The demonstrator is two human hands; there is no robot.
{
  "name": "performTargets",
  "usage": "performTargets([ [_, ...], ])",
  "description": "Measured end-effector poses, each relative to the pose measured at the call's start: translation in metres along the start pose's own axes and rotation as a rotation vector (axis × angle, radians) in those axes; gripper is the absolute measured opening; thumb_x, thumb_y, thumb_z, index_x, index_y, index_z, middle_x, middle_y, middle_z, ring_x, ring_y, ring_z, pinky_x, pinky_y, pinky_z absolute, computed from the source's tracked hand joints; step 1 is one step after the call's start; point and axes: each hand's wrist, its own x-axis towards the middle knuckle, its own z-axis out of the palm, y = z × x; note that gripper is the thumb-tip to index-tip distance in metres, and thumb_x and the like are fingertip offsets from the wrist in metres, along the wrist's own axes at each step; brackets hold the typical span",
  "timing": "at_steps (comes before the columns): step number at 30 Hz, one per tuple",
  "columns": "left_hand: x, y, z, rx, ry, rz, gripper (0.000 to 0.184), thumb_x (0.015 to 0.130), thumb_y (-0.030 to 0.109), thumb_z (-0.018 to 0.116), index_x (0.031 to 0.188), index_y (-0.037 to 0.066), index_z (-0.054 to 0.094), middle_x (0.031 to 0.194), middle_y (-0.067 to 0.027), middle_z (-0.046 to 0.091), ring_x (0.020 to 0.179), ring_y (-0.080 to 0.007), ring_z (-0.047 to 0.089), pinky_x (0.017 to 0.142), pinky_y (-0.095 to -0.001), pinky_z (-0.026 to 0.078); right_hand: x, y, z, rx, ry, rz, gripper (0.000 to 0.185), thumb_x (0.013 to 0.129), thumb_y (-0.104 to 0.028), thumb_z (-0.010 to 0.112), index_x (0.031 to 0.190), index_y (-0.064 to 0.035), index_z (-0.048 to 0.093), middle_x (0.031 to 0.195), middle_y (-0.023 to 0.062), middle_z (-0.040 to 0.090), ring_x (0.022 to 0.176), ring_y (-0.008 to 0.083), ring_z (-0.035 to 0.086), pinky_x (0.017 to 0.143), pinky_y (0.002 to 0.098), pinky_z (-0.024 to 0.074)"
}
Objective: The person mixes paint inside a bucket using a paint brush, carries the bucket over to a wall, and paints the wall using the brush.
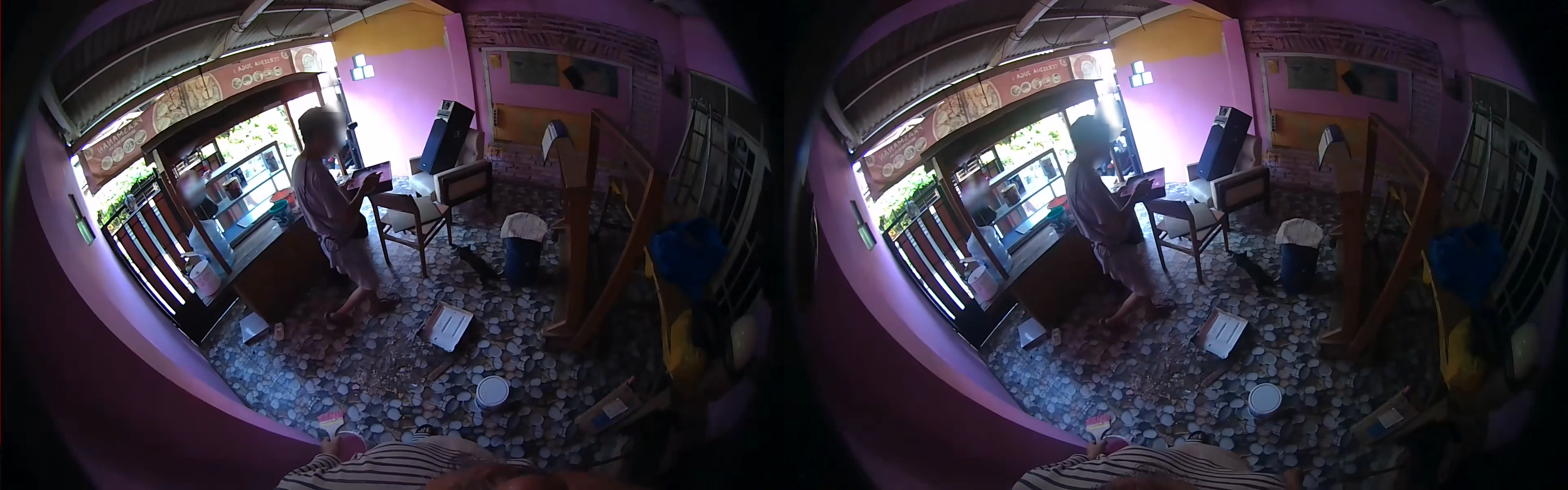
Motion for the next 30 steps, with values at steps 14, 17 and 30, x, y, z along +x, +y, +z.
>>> performTargets([
  [14, -0.004, -0.005, 0.005, 0.104, 0.183, 0.057, 0.048, 0.072, 0.033, 0.071, 0.097, -0.008, 0.065, 0.094, -0.024, 0.068, 0.084, -0.0377, 0.066, 0.075, -0.0449, 0.05, -0.038, 0.049, 0.032, 0.014, 0.002, 0.075, 0.02, 0.079, -0.02, 0.06, 0.079, -0.0019, 0.067, 0.084, 0.016, 0.067, 0.082, 0.0339, 0.065, 0.07, 0.0427, 0.0515],
  [17, -0.006, 0.001, -0.001, 0.0, 0.006, 0.052, 0.041, 0.073, 0.029, 0.069, 0.093, -0.007, 0.065, 0.087, -0.0207, 0.067, 0.073, -0.0307, 0.064, 0.068, -0.0433, 0.049, -0.043, 0.059, 0.034, 0.02, 0.017, 0.088, 0.02, 0.079, -0.02, 0.06, 0.08, -0.0016, 0.067, 0.085, 0.0162, 0.067, 0.083, 0.0341, 0.065, 0.071, 0.0426, 0.0517],
  [30, 0.006, -0.007, 0.009, -0.374, -0.09, -0.149, 0.04, 0.079, 0.018, 0.067, 0.112, -0.002, 0.056, 0.079, -0.0077, 0.06, 0.059, -0.0178, 0.057, 0.049, -0.0328, 0.046, -0.056, 0.094, 0.041, 0.01, 0.035, 0.106, 0.023, 0.08, -0.021, 0.059, 0.084, -0.0006, 0.068, 0.09, 0.0171, 0.068, 0.087, 0.0352, 0.066, 0.074, 0.0423, 0.0525],
])
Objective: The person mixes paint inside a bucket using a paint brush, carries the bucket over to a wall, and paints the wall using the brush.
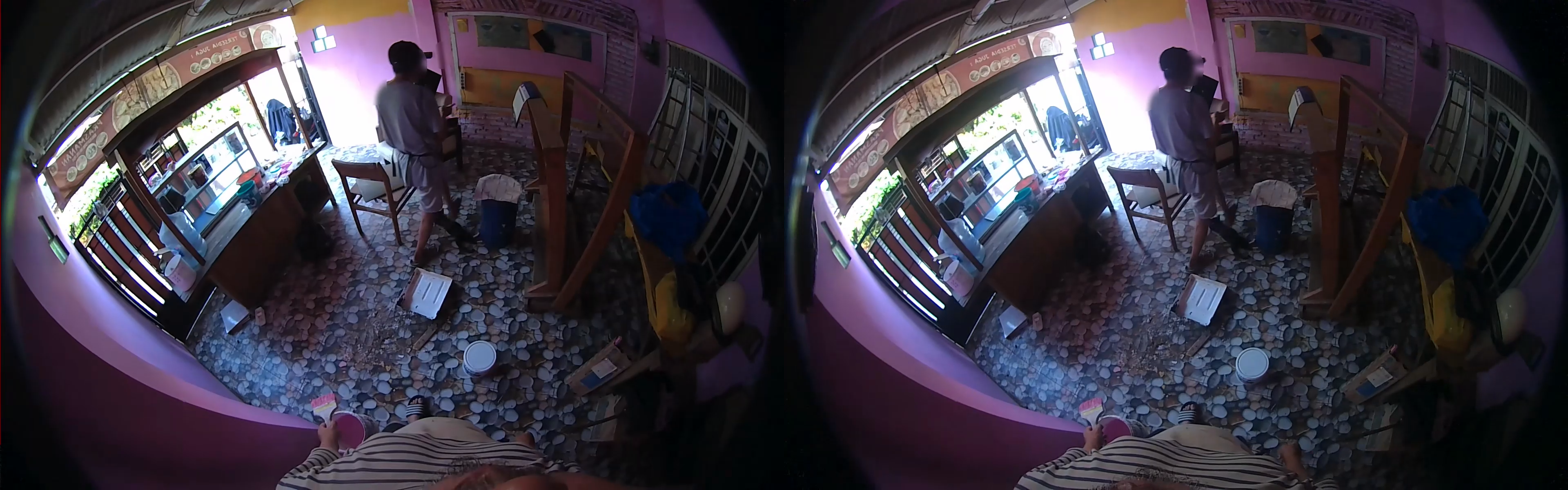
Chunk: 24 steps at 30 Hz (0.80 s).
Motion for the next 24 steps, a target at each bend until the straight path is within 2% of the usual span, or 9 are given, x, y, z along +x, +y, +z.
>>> performTargets([
  [2, 0.004, -0.005, -0.004, 0.028, -0.087, 0.042, 0.032, 0.081, 0.019, 0.065, 0.105, 0.008, 0.046, 0.069, -0.0081, 0.053, 0.05, -0.0231, 0.056, 0.04, -0.0364, 0.045, 0.0, 0.004, -0.001, -0.004, 0.003, -0.001, 0.023, 0.08, -0.021, 0.059, 0.084, -0.0004, 0.068, 0.09, 0.0173, 0.068, 0.088, 0.0354, 0.066, 0.075, 0.0422, 0.0526],
  [9, -0.011, -0.016, -0.009, -0.085, 0.008, 0.021, 0.026, 0.083, 0.018, 0.064, 0.101, 0.006, 0.05, 0.067, -0.0076, 0.052, 0.048, -0.0223, 0.055, 0.04, -0.0359, 0.045, 0.001, 0.009, -0.002, 0.02, 0.02, -0.001, 0.024, 0.08, -0.021, 0.059, 0.086, 0.0001, 0.069, 0.093, 0.0178, 0.069, 0.091, 0.0359, 0.066, 0.077, 0.042, 0.0531],
  [11, -0.013, -0.02, -0.017, -0.064, -0.049, -0.074, 0.061, 0.08, 0.019, 0.067, 0.133, 0.0, 0.044, 0.085, -0.0115, 0.06, 0.055, -0.0206, 0.058, 0.047, -0.0342, 0.047, 0.001, 0.012, 0.001, 0.026, 0.024, -0.006, 0.025, 0.081, -0.022, 0.059, 0.087, 0.0003, 0.069, 0.094, 0.0179, 0.069, 0.091, 0.0361, 0.066, 0.077, 0.042, 0.0532],
  [12, -0.015, -0.023, -0.017, -0.06, -0.047, -0.077, 0.061, 0.08, 0.019, 0.067, 0.133, 0.0, 0.044, 0.085, -0.0115, 0.06, 0.055, -0.0206, 0.058, 0.047, -0.0342, 0.047, 0.001, 0.014, 0.001, 0.027, 0.026, -0.008, 0.025, 0.081, -0.022, 0.059, 0.087, 0.0003, 0.069, 0.094, 0.018, 0.069, 0.092, 0.0362, 0.066, 0.077, 0.0419, 0.0533],
  [14, -0.019, -0.025, -0.016, -0.058, 0.055, -0.011, 0.023, 0.085, 0.016, 0.062, 0.101, 0.004, 0.05, 0.064, -0.0076, 0.051, 0.045, -0.0224, 0.053, 0.04, -0.0364, 0.045, 0.004, 0.019, 0.007, 0.029, 0.03, -0.019, 0.025, 0.081, -0.022, 0.059, 0.088, 0.0005, 0.069, 0.095, 0.0181, 0.07, 0.092, 0.0363, 0.066, 0.078, 0.0419, 0.0534],
  [18, -0.032, -0.02, -0.023, -0.008, 0.091, -0.021, 0.024, 0.085, 0.018, 0.063, 0.1, 0.004, 0.05, 0.068, -0.0076, 0.052, 0.048, -0.0219, 0.054, 0.04, -0.0359, 0.045, 0.022, 0.039, 0.033, -0.037, 0.071, -0.08, 0.029, 0.082, -0.024, 0.058, 0.092, 0.0009, 0.07, 0.101, 0.0195, 0.069, 0.098, 0.0377, 0.066, 0.083, 0.0414, 0.0535],
  [21, -0.035, -0.016, -0.025, -0.051, 0.158, -0.002, 0.028, 0.086, 0.021, 0.065, 0.103, 0.004, 0.051, 0.073, -0.0081, 0.054, 0.051, -0.0211, 0.056, 0.041, -0.0352, 0.046, 0.017, 0.048, 0.024, -0.028, 0.012, -0.041, 0.027, 0.081, -0.023, 0.059, 0.089, -0.0004, 0.071, 0.098, 0.0188, 0.07, 0.095, 0.0348, 0.067, 0.08, 0.0416, 0.0535],
  [23, -0.03, -0.01, -0.028, -0.087, 0.138, -0.026, 0.057, 0.081, 0.018, 0.067, 0.131, -0.001, 0.047, 0.081, -0.0107, 0.061, 0.053, -0.0192, 0.058, 0.045, -0.0329, 0.046, 0.006, 0.046, 0.01, -0.041, -0.049, -0.017, 0.025, 0.079, -0.023, 0.06, 0.087, -0.0017, 0.071, 0.095, 0.018, 0.07, 0.091, 0.032, 0.068, 0.078, 0.0418, 0.0536],
  [24, -0.027, -0.009, -0.027, -0.08, 0.134, -0.025, 0.057, 0.081, 0.018, 0.067, 0.131, -0.001, 0.047, 0.081, -0.0107, 0.061, 0.053, -0.0192, 0.058, 0.045, -0.0329, 0.046, 0.002, 0.046, 0.003, -0.062, -0.082, -0.011, 0.024, 0.079, -0.022, 0.061, 0.086, -0.0024, 0.072, 0.093, 0.0176, 0.07, 0.089, 0.0306, 0.068, 0.077, 0.0419, 0.0536],
])
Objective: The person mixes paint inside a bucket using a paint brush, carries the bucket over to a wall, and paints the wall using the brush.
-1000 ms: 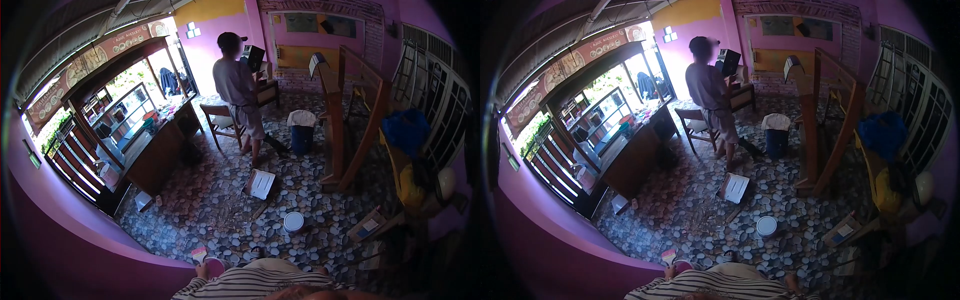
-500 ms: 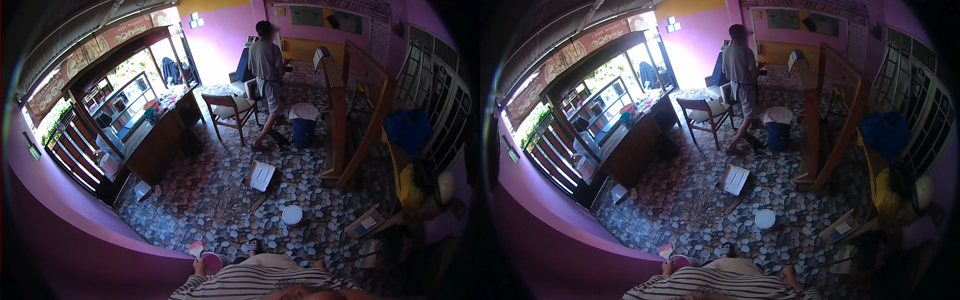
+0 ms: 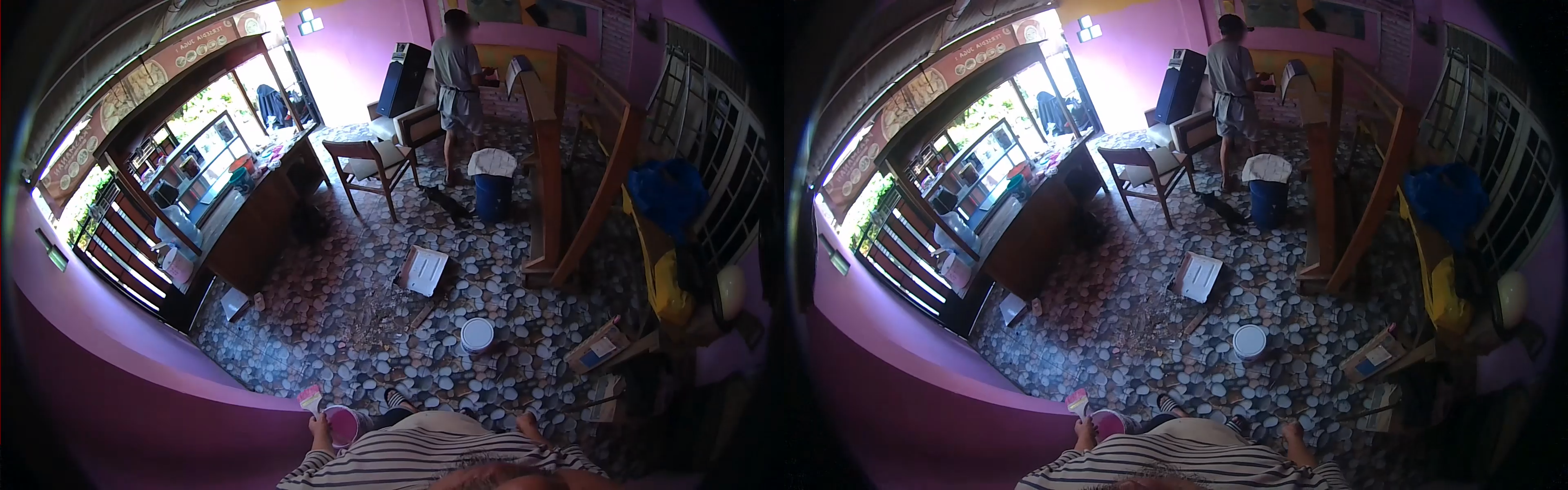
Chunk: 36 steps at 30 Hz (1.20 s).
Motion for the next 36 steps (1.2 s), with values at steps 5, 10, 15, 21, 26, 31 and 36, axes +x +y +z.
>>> performTargets([
  [5, 0.022, 0.002, 0.026, 0.032, 0.059, 0.03, 0.035, 0.083, 0.022, 0.066, 0.111, 0.001, 0.06, 0.076, -0.0073, 0.061, 0.051, -0.0184, 0.059, 0.043, -0.0327, 0.047, -0.006, 0.017, -0.021, -0.732, -0.063, -0.586, 0.022, 0.075, -0.026, 0.067, 0.081, -0.0058, 0.073, 0.084, 0.0151, 0.071, 0.079, 0.029, 0.069, 0.067, 0.0425, 0.0529],
  [10, 0.034, 0.007, 0.052, -0.05, 0.004, 0.026, 0.035, 0.084, 0.023, 0.066, 0.11, 0.001, 0.06, 0.078, -0.0079, 0.063, 0.051, -0.0187, 0.059, 0.044, -0.0322, 0.047, -0.01, 0.02, -0.016, -0.746, 0.069, -0.588, 0.021, 0.077, -0.021, 0.063, 0.079, -0.0034, 0.073, 0.086, 0.0178, 0.07, 0.079, 0.0325, 0.068, 0.069, 0.0439, 0.0526],
  [15, 0.051, 0.007, 0.054, -0.024, -0.059, -0.008, 0.04, 0.084, 0.024, 0.066, 0.116, 0.001, 0.057, 0.083, -0.0085, 0.063, 0.055, -0.0167, 0.059, 0.047, -0.0296, 0.047, -0.063, -0.053, -0.05, 0.396, -0.114, 0.256, 0.021, 0.08, -0.019, 0.06, 0.081, -0.0022, 0.073, 0.089, 0.0184, 0.07, 0.082, 0.0366, 0.067, 0.072, 0.0464, 0.0522],
  [21, 0.049, 0.016, 0.063, -0.087, -0.071, -0.058, 0.036, 0.083, 0.023, 0.066, 0.11, 0.002, 0.057, 0.079, -0.0081, 0.06, 0.054, -0.0183, 0.059, 0.045, -0.0328, 0.046, 0.035, -0.133, -0.041, -0.137, 0.224, -0.302, 0.02, 0.081, -0.021, 0.059, 0.086, -0.0051, 0.071, 0.086, 0.0189, 0.069, 0.09, 0.0336, 0.066, 0.073, 0.0453, 0.0531],
  [26, 0.062, 0.014, 0.065, -0.03, -0.159, -0.033, 0.03, 0.083, 0.022, 0.062, 0.106, 0.008, 0.05, 0.077, -0.0084, 0.052, 0.057, -0.0226, 0.055, 0.045, -0.0353, 0.043, -0.177, -0.433, -0.259, 0.408, -0.035, -0.785, 0.024, 0.092, -0.025, 0.059, 0.095, -0.0017, 0.061, 0.076, 0.0117, 0.059, 0.074, 0.0197, 0.06, 0.066, 0.0349, 0.0476],
  [31, 0.075, 0.007, 0.053, -0.151, -0.126, -0.095, 0.028, 0.082, 0.023, 0.063, 0.104, 0.009, 0.051, 0.08, -0.0107, 0.052, 0.062, -0.0261, 0.052, 0.049, -0.0414, 0.043, -0.428, -0.566, -0.382, 0.246, -0.018, -1.946, 0.017, 0.095, -0.015, 0.053, 0.104, -0.0011, 0.059, 0.099, 0.013, 0.056, 0.091, 0.0264, 0.058, 0.078, 0.0384, 0.0507],
  [36, 0.069, 0.007, 0.056, -0.209, -0.052, -0.064, 0.027, 0.084, 0.023, 0.063, 0.102, 0.008, 0.051, 0.077, -0.0097, 0.053, 0.058, -0.0237, 0.053, 0.047, -0.0385, 0.044, -0.572, -0.588, -0.402, 0.046, 0.016, -2.204, 0.018, 0.083, -0.016, 0.059, 0.089, 0.0001, 0.066, 0.094, 0.0115, 0.062, 0.091, 0.0228, 0.06, 0.077, 0.0375, 0.0511],
])
